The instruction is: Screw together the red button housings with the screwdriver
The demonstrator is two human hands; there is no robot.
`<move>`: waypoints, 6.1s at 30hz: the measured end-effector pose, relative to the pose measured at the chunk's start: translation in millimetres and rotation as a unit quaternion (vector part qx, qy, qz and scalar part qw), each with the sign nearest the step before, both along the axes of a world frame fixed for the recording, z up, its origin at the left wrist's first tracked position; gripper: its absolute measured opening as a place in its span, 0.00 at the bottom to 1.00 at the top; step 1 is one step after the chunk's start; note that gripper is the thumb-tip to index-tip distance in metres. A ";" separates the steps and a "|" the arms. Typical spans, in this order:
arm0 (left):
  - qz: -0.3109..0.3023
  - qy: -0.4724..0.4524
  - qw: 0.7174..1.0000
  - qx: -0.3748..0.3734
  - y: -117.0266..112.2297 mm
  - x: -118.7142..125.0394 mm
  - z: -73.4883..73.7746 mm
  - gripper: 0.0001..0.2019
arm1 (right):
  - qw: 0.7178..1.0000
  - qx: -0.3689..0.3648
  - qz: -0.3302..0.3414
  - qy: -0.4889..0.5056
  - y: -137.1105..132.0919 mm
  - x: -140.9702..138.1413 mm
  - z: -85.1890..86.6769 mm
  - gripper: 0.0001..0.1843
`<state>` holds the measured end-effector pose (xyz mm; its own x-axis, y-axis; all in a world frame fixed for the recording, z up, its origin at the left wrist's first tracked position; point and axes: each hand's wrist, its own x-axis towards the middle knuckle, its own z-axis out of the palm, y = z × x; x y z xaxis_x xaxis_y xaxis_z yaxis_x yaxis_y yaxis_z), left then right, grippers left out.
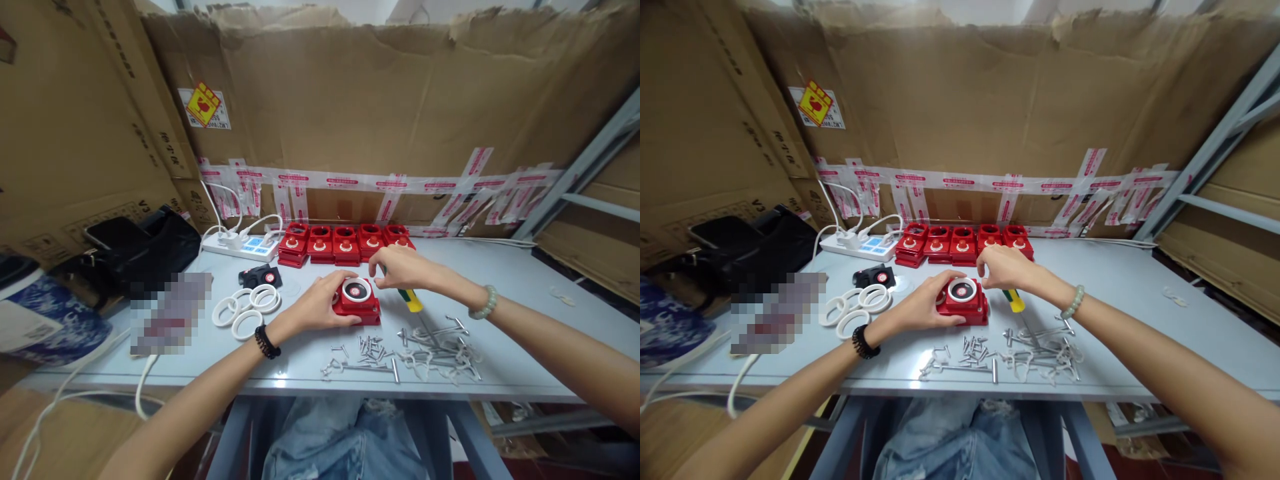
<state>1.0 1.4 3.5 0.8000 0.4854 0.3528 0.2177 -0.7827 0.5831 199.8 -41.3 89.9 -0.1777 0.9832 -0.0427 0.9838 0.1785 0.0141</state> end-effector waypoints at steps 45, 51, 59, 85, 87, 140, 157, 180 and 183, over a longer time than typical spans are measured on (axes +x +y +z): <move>-0.001 0.011 1.000 0.003 0.4 -0.3 -0.1 0.34 | 0.980 -0.184 -0.046 -0.067 -64.2 -8.2 -25.9 0.11; -0.002 0.014 1.000 -0.002 0.2 -0.7 0.1 0.34 | 0.983 -0.176 -0.054 0.006 -63.8 -18.3 2.6 0.07; 0.002 -0.004 1.000 -0.015 -1.8 -0.7 2.3 0.34 | 0.979 -0.186 -0.007 0.078 -55.7 -44.7 -2.9 0.05; -0.007 0.000 1.000 -0.003 5.2 2.4 -0.6 0.34 | 0.877 0.425 -0.062 0.216 -24.1 -11.8 7.3 0.18; -0.007 0.001 1.000 -0.003 4.7 2.4 0.0 0.34 | 0.890 0.413 -0.066 0.180 -26.8 -15.3 8.8 0.18; -0.012 0.001 0.999 0.033 6.6 0.2 -2.1 0.33 | 0.996 0.069 0.042 -0.030 -50.1 -21.0 61.2 0.13; -0.009 0.020 0.999 0.033 3.2 -0.4 3.5 0.32 | 0.994 0.104 -0.003 -0.014 -46.6 -21.9 59.2 0.13; -0.015 0.023 1.000 0.015 3.8 -0.9 5.2 0.33 | 0.992 0.120 0.002 0.031 -49.3 -23.7 56.1 0.08; -0.014 0.022 0.999 0.019 4.3 -0.7 4.6 0.33 | 0.993 0.087 0.027 0.081 -50.3 -24.1 58.4 0.09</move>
